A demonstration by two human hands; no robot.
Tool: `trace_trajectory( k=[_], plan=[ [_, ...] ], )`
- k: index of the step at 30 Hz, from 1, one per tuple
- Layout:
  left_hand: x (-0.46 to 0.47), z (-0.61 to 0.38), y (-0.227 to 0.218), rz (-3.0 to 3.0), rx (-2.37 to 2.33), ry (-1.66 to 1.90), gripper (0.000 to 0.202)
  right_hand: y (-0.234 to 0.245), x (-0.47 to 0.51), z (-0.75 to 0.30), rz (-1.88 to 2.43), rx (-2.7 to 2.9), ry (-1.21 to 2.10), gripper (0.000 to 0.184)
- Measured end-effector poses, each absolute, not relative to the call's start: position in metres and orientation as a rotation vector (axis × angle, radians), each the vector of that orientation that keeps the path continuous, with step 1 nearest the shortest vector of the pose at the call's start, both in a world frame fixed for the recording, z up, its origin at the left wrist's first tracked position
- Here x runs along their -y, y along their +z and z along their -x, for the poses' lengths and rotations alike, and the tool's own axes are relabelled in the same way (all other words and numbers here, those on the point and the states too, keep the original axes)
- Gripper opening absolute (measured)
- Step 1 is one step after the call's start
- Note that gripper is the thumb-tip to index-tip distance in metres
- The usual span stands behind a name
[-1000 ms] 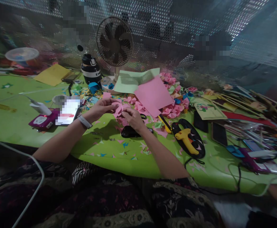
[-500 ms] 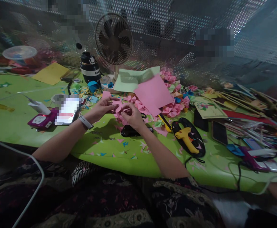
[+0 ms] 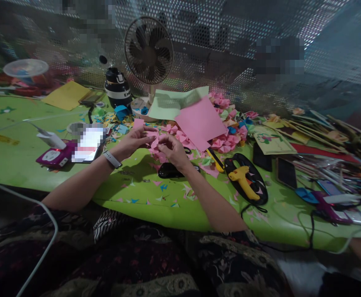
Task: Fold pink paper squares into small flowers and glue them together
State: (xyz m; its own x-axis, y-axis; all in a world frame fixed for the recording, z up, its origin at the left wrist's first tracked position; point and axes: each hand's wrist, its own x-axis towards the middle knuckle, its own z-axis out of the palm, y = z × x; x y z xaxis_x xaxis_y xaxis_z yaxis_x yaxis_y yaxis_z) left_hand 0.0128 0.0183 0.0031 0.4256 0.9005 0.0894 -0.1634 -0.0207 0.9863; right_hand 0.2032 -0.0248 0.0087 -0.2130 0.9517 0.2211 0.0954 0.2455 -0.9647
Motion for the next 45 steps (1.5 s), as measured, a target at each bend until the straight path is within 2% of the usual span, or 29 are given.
trace_trajectory(
  k=[45],
  plan=[
    [-0.0182, -0.0143, -0.0023, -1.223, -0.707, 0.955, 0.032, 0.0068, 0.0228, -0.2029, 0.953, 1.526, 1.159, 0.018]
  ],
)
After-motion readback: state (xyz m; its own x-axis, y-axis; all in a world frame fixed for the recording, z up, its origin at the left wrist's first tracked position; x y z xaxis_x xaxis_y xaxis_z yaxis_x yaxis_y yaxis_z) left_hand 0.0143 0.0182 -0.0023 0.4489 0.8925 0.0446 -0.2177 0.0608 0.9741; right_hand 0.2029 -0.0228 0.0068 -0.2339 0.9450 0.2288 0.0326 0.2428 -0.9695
